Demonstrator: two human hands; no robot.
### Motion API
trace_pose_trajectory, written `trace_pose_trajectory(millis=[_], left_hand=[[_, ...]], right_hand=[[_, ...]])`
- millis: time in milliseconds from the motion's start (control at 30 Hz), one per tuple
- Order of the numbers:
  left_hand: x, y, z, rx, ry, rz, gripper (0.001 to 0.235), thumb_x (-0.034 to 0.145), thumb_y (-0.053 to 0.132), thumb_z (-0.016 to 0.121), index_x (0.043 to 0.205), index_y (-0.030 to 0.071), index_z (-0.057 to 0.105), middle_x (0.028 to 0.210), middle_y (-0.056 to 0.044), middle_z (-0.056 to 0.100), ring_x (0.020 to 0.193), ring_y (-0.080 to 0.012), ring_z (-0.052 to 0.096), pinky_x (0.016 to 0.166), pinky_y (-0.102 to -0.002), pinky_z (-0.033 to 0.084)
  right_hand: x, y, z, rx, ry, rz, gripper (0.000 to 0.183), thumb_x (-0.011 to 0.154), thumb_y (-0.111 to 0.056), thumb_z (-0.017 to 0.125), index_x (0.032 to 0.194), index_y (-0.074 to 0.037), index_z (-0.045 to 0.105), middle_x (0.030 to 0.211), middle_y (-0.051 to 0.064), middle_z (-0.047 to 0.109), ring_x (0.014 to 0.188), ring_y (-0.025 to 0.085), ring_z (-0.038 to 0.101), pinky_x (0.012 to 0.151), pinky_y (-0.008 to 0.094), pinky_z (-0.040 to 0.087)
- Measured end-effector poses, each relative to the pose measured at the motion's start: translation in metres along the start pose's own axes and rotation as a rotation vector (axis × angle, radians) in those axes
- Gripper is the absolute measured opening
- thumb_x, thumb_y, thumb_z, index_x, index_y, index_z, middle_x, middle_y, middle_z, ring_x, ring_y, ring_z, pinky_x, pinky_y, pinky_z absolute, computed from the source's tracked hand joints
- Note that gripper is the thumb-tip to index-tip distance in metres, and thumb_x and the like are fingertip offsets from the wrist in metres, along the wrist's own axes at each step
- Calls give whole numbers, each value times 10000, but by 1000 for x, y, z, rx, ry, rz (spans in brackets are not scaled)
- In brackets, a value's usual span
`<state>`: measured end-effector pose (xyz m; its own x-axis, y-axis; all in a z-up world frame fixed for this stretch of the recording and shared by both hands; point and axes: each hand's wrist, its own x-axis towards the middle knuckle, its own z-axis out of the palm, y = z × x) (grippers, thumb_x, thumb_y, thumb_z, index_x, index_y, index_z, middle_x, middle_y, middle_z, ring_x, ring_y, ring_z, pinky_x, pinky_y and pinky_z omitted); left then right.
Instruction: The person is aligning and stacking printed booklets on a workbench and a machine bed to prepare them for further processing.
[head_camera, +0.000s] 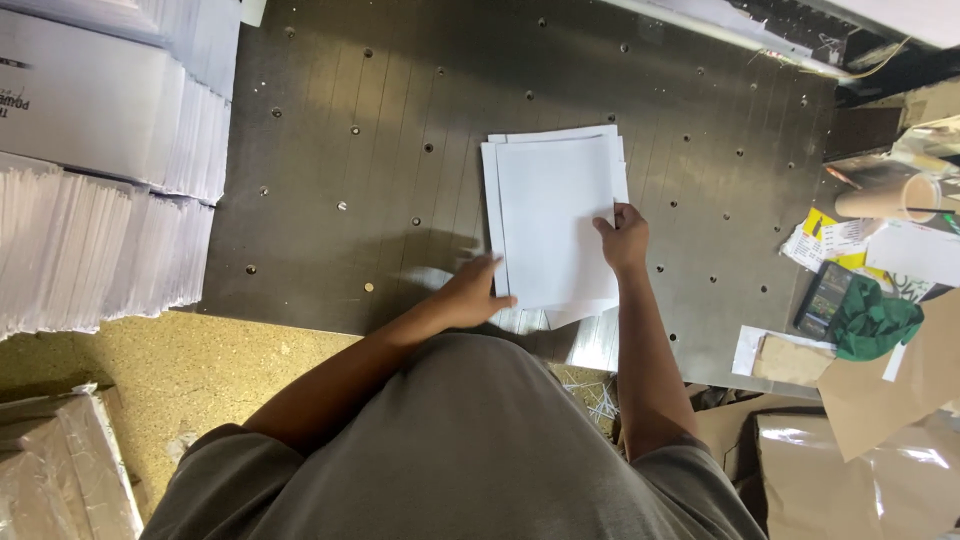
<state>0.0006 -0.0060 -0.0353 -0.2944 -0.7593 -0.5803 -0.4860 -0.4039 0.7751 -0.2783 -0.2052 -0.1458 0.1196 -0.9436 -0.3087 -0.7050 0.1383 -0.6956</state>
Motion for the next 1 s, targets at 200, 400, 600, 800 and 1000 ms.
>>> trace_pose_trajectory(millis=[200, 400, 600, 800, 1000], left_hand=[[45, -26, 14, -226, 346, -115, 774, 1054, 314, 576, 1604, -99, 220, 1602, -342, 318, 1488, -443, 365, 1179, -523, 403], [47, -2, 16, -313, 455, -110, 658, 1046, 190, 560, 1570, -119, 308, 1522, -351, 453, 1377, -434, 543, 1083, -513, 534], [60, -5, 30, -257, 520, -110, 680, 1015, 180, 612, 1559, -117, 330, 1483, -339, 490, 1352, -417, 568, 1069, -512, 545], [67, -6, 40, -372, 603, -131, 714, 1016, 182, 614, 1571, -127, 289, 1489, -349, 439, 1372, -451, 533, 1086, -509, 536], [76, 0, 63, -483, 658, -115, 765, 1012, 178, 622, 1592, -123, 223, 1541, -377, 372, 1418, -490, 467, 1128, -543, 485]], right_hand=[[1, 9, -6, 22, 42, -27, 354, 941, -62, 784, 1270, 4, 672, 1094, 209, 754, 1029, 342, 733, 855, 458, 587], [-18, -32, -78, -105, 219, -198, 270, 907, -29, 802, 1173, -47, 758, 974, 168, 748, 802, 287, 712, 682, 406, 554], [-80, -127, -76, -348, 242, -390, 366, 834, 43, 784, 1186, -57, 788, 931, 177, 732, 729, 364, 754, 635, 408, 599], [-57, -77, -38, -334, 79, -274, 571, 881, -310, 882, 1320, -6, 683, 1140, 262, 702, 1025, 460, 721, 866, 562, 592], [0, 49, -3, -284, 292, -233, 697, 873, -221, 887, 1433, 37, 561, 1283, 275, 641, 1196, 479, 622, 1032, 572, 491]])
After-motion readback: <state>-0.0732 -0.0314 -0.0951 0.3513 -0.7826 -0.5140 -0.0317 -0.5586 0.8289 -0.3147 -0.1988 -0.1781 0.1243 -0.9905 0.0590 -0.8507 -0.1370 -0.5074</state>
